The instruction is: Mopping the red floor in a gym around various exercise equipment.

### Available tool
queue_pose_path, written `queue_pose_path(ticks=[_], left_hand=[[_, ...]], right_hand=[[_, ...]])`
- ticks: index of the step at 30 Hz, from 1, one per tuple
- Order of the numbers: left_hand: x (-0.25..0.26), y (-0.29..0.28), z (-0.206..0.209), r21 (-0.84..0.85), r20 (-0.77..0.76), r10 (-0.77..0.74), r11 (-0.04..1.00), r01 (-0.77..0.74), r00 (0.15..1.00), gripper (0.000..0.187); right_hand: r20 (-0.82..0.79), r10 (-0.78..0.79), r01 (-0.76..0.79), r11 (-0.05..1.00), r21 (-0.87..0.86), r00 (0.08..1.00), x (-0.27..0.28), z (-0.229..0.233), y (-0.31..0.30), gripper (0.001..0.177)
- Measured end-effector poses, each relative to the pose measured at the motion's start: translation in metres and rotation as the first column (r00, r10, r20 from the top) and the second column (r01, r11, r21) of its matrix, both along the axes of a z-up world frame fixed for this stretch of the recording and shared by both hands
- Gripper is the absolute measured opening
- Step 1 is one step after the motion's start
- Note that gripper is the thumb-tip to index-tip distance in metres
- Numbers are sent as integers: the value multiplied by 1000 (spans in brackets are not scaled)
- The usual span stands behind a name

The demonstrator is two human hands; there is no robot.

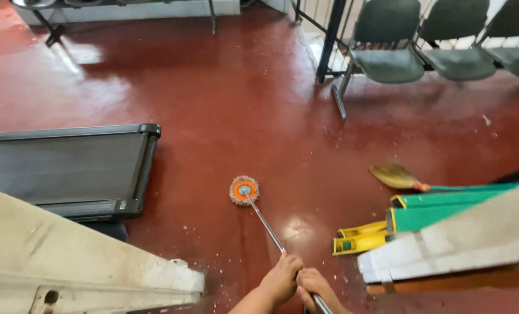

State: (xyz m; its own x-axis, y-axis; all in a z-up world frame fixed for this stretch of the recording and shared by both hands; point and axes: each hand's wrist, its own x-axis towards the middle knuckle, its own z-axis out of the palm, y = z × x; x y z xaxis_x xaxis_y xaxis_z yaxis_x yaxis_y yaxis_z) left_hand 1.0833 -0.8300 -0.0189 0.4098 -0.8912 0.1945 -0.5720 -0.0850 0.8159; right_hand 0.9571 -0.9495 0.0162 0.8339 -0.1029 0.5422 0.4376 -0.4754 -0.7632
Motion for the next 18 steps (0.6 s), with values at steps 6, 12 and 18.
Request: queue_pose_path(ticks=[6,12,18], left_hand=[[12,-23,10,-4,-41,-7,1000,7,999,11],[10,-41,15,5,-53,76,997,-75,996,16],[15,-50,14,35,-19,97,995,-96,995,21]], right_hand=[[-53,20,-19,1000,15,998,14,24,-22,4],[-101,4,-3,1000,3,995,20,32,-40,6],[-72,6,-6,1000,-3,997,27,32,-49,3]])
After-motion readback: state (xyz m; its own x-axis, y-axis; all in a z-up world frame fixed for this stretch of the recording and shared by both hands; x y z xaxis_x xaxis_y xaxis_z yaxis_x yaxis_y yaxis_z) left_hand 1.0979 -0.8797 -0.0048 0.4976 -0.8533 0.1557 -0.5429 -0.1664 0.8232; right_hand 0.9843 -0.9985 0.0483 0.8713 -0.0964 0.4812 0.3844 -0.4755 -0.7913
